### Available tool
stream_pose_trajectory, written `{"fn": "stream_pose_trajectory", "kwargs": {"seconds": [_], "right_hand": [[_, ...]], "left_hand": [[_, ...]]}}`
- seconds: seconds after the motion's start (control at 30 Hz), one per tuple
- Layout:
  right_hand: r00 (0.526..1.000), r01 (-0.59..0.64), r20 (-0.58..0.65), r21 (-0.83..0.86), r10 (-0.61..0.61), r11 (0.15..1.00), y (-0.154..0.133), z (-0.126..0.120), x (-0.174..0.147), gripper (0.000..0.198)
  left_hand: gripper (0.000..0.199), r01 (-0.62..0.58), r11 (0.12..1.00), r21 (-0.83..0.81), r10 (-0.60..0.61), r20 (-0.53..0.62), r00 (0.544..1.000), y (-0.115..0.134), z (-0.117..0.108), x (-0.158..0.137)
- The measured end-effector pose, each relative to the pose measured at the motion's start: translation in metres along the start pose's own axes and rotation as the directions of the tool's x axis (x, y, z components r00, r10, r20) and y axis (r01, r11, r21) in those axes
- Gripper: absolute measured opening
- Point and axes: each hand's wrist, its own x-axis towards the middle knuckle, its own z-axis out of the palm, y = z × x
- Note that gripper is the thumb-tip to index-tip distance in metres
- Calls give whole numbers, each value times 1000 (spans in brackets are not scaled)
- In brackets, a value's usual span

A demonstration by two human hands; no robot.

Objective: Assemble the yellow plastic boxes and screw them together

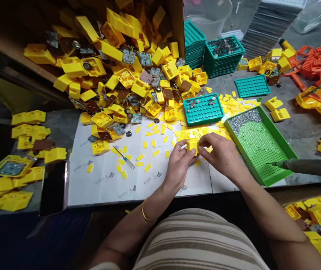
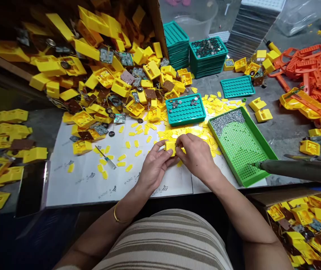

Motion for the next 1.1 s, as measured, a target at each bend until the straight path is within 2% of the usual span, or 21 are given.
{"fn": "stream_pose_trajectory", "kwargs": {"seconds": [0.13, 0.23, 0.33, 0.47, 0.6, 0.67, 0.73, 0.77, 0.83, 0.9, 0.93, 1.0, 1.1], "right_hand": [[997, -6, -81, -118, -4, 993, -4, 7, -7, 8], [999, -11, -31, -83, 8, 997, -2, 2, -8, 10], [999, -6, 45, 18, 5, 1000, 3, -6, -7, 10], [998, -52, 59, 246, 39, 968, 6, -7, -4, 6], [985, -161, 142, 538, 100, 827, 8, 2, -1, 9], [978, -182, 196, 620, 73, 763, 11, 4, 5, 12], [977, -157, 212, 649, 21, 744, 18, 4, 17, 13], [986, -121, 169, 639, 15, 759, 23, 3, 26, 14], [998, -21, -38, 541, 49, 841, 34, 0, 51, 16], [958, 36, -281, 311, 56, 950, 45, 0, 80, 18], [949, 31, -314, 190, 31, 981, 50, 1, 94, 21], [961, 10, -277, -10, -13, 1000, 56, 4, 117, 25], [982, 5, -187, -135, -30, 991, 58, 9, 133, 24]], "left_hand": [[49, -80, 995, 56, 81, -28, 996, -3, 2, -2], [49, -64, 996, 69, 66, -22, 998, -5, 0, -3], [49, 4, 999, 48, -4, -4, 1000, -5, -3, -5], [49, 51, 998, 25, -52, 41, 998, 1, -6, -7], [47, 45, 997, 70, -50, 77, 996, 7, -9, -8], [48, 45, 998, 42, -49, 83, 995, 9, -11, -6], [48, 54, 998, -20, -53, 76, 996, 11, -12, -2], [49, 64, 997, -48, -61, 65, 996, 12, -13, -1], [48, 82, 993, -83, -80, 30, 996, 13, -14, 3], [46, 100, 991, -90, -100, 8, 995, 14, -15, 5], [45, 107, 990, -90, -107, 7, 994, 14, -16, 6], [40, 121, 989, -89, -120, 18, 993, 16, -17, 6], [33, 134, 986, -99, -133, 10, 991, 19, -19, 8]]}}
